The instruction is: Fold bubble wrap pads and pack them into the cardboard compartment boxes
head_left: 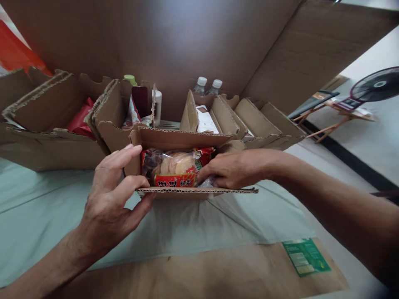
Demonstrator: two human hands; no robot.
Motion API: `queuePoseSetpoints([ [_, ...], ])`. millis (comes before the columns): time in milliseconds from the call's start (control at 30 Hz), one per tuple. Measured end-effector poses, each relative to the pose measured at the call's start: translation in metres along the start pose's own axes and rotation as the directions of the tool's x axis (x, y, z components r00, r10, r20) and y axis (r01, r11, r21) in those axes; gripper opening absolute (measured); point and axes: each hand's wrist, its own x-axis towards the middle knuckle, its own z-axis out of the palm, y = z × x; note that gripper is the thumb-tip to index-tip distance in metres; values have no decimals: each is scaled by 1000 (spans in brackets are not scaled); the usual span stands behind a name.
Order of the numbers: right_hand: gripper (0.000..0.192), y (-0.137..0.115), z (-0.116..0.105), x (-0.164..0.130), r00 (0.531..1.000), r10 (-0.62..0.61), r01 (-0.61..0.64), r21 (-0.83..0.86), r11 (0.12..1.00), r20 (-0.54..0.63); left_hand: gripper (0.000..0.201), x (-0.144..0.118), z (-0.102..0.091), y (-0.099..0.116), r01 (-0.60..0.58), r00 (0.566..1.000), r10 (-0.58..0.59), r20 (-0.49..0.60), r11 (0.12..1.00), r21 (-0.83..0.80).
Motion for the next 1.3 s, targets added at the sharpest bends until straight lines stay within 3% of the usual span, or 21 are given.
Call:
queuePoseSetpoints([
  [67,40,-4,-15,-24,973,-184,188,-10,982,139,38,-2,0,1,23,1000,-23,-12,1000,-21],
  [100,40,-6,-20,-42,971,-225,227,-21,974,79,54,-5,0,1,38,999,-39,-30,999,-37],
  [133,36,-9,-22,-61,974,-203,200,-39,979,-98,69,-10,-1,1,63,996,-66,-52,997,-54],
  [167,32,-10,-21,-83,944,-131,127,-35,991,-304,81,-16,-2,1,95,992,-101,-78,993,-72],
  [200,28,-11,-14,-103,877,-19,21,0,1000,-481,88,-24,-3,-1,139,984,-148,-95,986,-94],
  [233,24,-10,-3,-122,773,107,-90,59,994,-626,91,-33,-3,-3,194,973,-206,-101,973,-122],
  [300,18,-3,30,-147,617,358,-235,270,934,-700,90,-51,-4,-8,326,938,-343,-58,925,-193],
  [333,19,2,50,-151,604,430,-234,366,901,-671,90,-58,-4,-11,393,913,-407,-16,890,-230],
  [433,49,14,103,-137,711,492,-133,591,796,-502,91,-66,4,-15,530,845,-521,124,782,-327],
  [500,60,14,126,-117,769,475,-78,674,734,-428,90,-60,15,-10,557,829,-527,189,738,-382],
  [600,56,3,140,-102,799,459,-53,714,698,-390,83,-52,32,5,550,832,-505,231,692,-468],
  [667,55,-12,146,-108,790,471,-60,714,698,-393,77,-59,34,17,547,830,-508,229,664,-510],
  [767,45,-45,151,-126,774,478,-80,685,724,-415,71,-94,10,27,609,785,-569,245,635,-476],
  [867,39,-85,143,-127,824,389,-36,648,761,-412,67,-121,-33,23,654,736,-652,181,617,-438],
  [967,46,-103,118,-113,872,295,44,662,748,-391,61,-102,-58,19,580,769,-637,52,661,-476],
  [1033,48,-96,104,-113,844,335,59,694,718,-418,57,-75,-50,26,500,819,-574,22,694,-517],
  [1067,49,-89,102,-119,810,387,48,707,705,-441,60,-63,-42,33,511,829,-552,91,680,-527],
  [1133,50,-76,105,-138,702,507,1,712,702,-500,76,-53,-23,50,450,870,-480,108,686,-572],
  [1200,46,-73,117,-158,598,596,-54,715,697,-536,84,-62,-16,62,487,868,-445,221,674,-555],
  [1233,42,-77,125,-164,591,609,-81,712,698,-530,84,-71,-18,63,523,848,-470,246,666,-532],
  [1300,38,-97,137,-162,660,566,-103,686,720,-494,75,-92,-33,56,594,790,-574,217,627,-504],
])
